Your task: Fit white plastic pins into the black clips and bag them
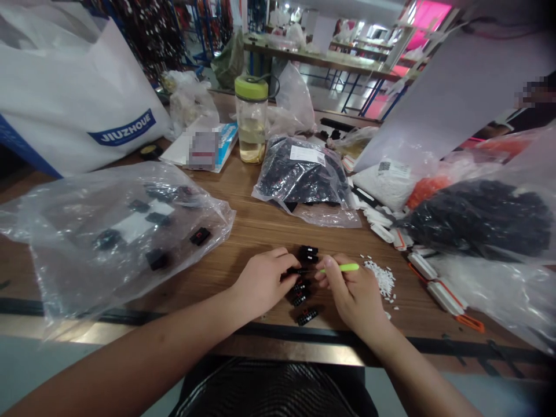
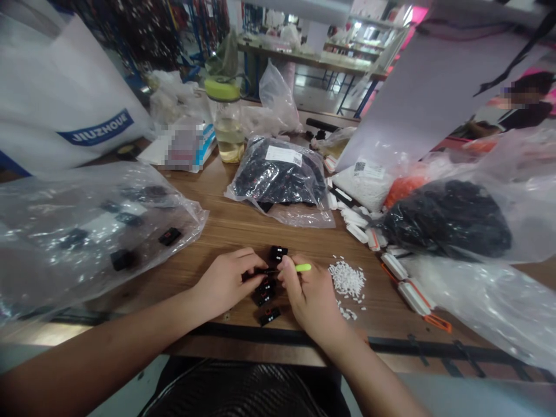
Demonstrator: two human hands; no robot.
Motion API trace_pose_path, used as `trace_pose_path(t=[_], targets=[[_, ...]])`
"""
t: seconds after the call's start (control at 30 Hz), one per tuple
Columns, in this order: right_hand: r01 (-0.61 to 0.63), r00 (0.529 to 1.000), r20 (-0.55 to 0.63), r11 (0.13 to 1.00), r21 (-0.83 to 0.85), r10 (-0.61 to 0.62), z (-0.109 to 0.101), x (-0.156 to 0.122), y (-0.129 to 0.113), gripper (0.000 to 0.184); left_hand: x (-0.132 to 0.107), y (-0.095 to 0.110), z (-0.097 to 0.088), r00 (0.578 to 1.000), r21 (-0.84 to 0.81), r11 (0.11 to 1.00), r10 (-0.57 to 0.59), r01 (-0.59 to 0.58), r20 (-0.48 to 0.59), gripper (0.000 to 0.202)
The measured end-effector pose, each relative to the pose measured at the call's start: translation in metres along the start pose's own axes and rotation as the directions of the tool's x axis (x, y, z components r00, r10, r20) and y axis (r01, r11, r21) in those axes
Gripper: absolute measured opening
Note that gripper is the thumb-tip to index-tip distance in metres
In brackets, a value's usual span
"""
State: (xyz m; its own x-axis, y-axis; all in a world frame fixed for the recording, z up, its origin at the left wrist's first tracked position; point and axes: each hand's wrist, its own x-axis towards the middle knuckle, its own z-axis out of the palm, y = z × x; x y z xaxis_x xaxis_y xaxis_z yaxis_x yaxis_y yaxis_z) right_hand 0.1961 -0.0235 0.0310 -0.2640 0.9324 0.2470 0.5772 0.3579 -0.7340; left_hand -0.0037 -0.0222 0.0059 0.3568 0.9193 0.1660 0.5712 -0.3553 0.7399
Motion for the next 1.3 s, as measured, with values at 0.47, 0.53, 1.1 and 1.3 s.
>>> trace_pose_path(t=[0.47,0.53,1.1,1.3], targets=[[-0.11,0.939,-0.337,0.989,-0.096,0.072,-0.008,0.003,0.022,0.035,0.004,0.003,-0.005,0.993,-0.019,0.997,0.076,-0.078,-0.095,0.016],[-0.088,0.954,-0.297,0.987,-0.138,0.044,-0.005,0.003,0.02,0.034,0.008,0.0,-0.004,0.992,0.0,0.997,0.071,-0.071,-0.109,0.019],[-0.038,0.962,-0.269,0.999,0.026,0.044,0.004,-0.001,0.015,0.03,0.008,-0.003,-0.005,0.998,-0.04,0.998,0.045,-0.047,-0.038,0.019],[0.033,0.974,-0.227,0.998,0.062,-0.018,0.004,-0.006,0.006,0.03,0.007,-0.002,-0.005,0.999,-0.036,0.999,0.029,-0.03,-0.013,0.018]])
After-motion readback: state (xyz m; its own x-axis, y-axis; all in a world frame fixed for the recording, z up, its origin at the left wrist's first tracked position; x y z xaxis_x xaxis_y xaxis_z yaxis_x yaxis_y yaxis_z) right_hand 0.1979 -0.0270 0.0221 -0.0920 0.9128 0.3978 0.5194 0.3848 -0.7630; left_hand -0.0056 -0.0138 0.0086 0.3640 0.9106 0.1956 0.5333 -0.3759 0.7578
